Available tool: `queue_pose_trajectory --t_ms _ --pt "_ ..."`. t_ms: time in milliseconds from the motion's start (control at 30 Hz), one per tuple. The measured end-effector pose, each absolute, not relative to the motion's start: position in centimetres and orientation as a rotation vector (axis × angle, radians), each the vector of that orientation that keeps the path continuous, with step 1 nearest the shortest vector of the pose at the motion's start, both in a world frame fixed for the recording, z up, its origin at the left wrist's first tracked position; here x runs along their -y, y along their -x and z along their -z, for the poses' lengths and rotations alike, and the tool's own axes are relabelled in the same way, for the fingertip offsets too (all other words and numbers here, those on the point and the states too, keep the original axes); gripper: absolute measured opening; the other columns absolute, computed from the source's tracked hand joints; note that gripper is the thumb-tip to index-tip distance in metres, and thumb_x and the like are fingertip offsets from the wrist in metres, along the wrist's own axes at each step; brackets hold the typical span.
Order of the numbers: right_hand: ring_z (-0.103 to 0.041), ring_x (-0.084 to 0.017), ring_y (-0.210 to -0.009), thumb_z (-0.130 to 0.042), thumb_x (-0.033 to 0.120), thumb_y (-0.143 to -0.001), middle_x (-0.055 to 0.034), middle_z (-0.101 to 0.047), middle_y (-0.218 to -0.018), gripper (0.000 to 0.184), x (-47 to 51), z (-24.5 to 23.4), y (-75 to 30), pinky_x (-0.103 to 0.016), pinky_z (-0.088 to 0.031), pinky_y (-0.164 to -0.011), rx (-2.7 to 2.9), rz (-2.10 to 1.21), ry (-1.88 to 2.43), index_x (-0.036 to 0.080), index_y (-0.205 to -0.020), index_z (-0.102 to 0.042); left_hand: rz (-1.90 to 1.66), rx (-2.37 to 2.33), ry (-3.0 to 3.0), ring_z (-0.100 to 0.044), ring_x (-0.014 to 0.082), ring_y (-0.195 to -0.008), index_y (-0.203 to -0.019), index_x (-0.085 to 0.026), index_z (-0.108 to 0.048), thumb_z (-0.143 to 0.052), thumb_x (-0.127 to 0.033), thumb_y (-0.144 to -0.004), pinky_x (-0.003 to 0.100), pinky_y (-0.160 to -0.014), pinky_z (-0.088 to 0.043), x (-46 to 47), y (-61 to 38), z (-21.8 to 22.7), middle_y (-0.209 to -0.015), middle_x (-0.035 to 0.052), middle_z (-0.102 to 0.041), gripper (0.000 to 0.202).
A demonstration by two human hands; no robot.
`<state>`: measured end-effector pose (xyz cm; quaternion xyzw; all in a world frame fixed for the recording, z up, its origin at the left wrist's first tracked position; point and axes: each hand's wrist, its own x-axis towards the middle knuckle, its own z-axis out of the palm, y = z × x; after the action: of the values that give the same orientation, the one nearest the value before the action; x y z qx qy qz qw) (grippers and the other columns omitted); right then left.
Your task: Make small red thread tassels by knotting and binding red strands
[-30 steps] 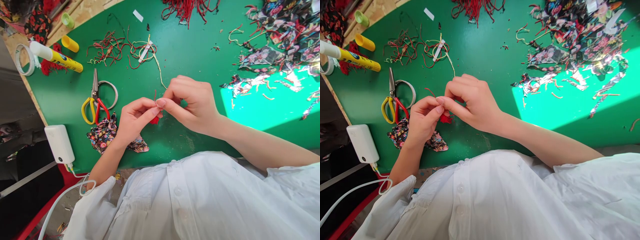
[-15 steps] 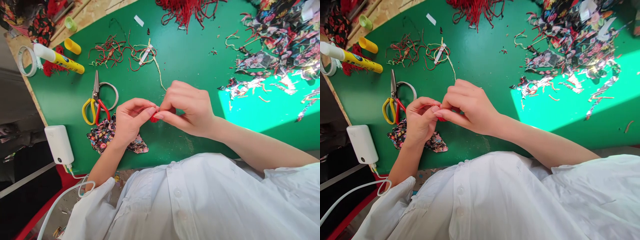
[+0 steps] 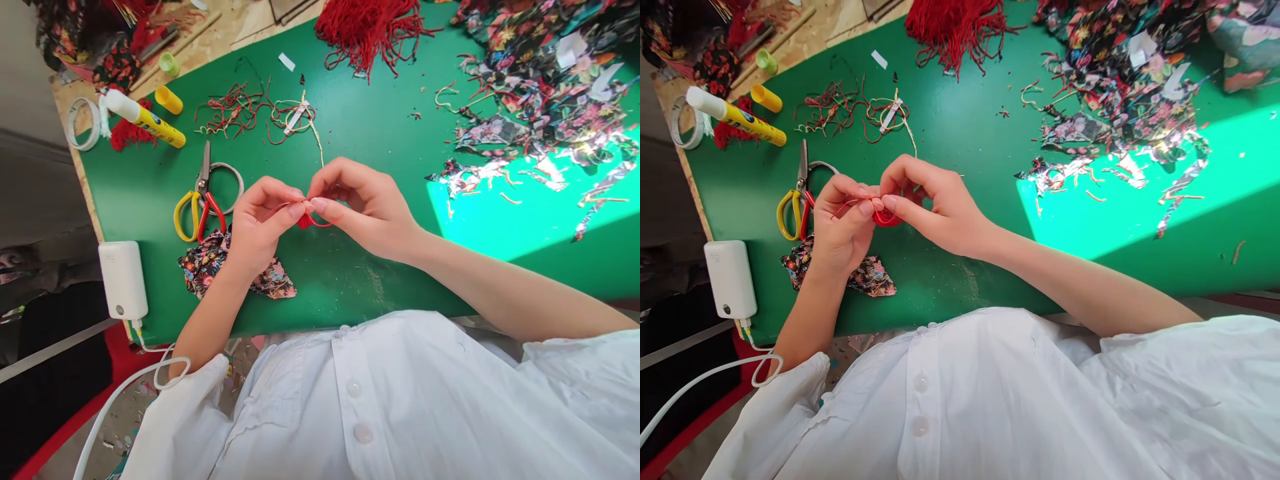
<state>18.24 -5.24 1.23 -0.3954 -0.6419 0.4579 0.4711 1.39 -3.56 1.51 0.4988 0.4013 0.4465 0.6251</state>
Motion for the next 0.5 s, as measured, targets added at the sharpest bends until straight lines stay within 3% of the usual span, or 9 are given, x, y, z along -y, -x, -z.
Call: queue_pose_trajectory --t_ms 233,500 --pt "-0.053 -0.009 -0.070 -0.052 0.054 -0.089 0.0003 -0.055 -0.077 0.036 5.3 -1.1 -17.9 -0.020 -0.045 -0.059 1.492 -1.282 0.891 0.018 -0.084 -0.051 -1.067 -0.799 -1.265 -0.068 0.0114 -0.075 -0.080 -0.024 -0.062 -0.076 -0.040 -0.071 0.026 -0.070 -0.057 3.2 -1.2 -0.5 -0.077 -0.0045 -0.066 0.022" --pt "-0.054 -0.011 -0.075 -0.054 0.055 -0.087 0.0001 -0.055 -0.081 0.035 5.2 -1.0 -17.9 -0.022 -0.048 -0.061 1.482 -1.245 0.939 0.020 -0.087 -0.052 -1.111 -0.813 -1.346 -0.069 0.0118 -0.077 -0.081 -0.025 -0.062 -0.074 -0.041 -0.073 0.027 -0.073 -0.059 2.8 -1.1 0.0 -0.080 -0.0040 -0.067 0.021"
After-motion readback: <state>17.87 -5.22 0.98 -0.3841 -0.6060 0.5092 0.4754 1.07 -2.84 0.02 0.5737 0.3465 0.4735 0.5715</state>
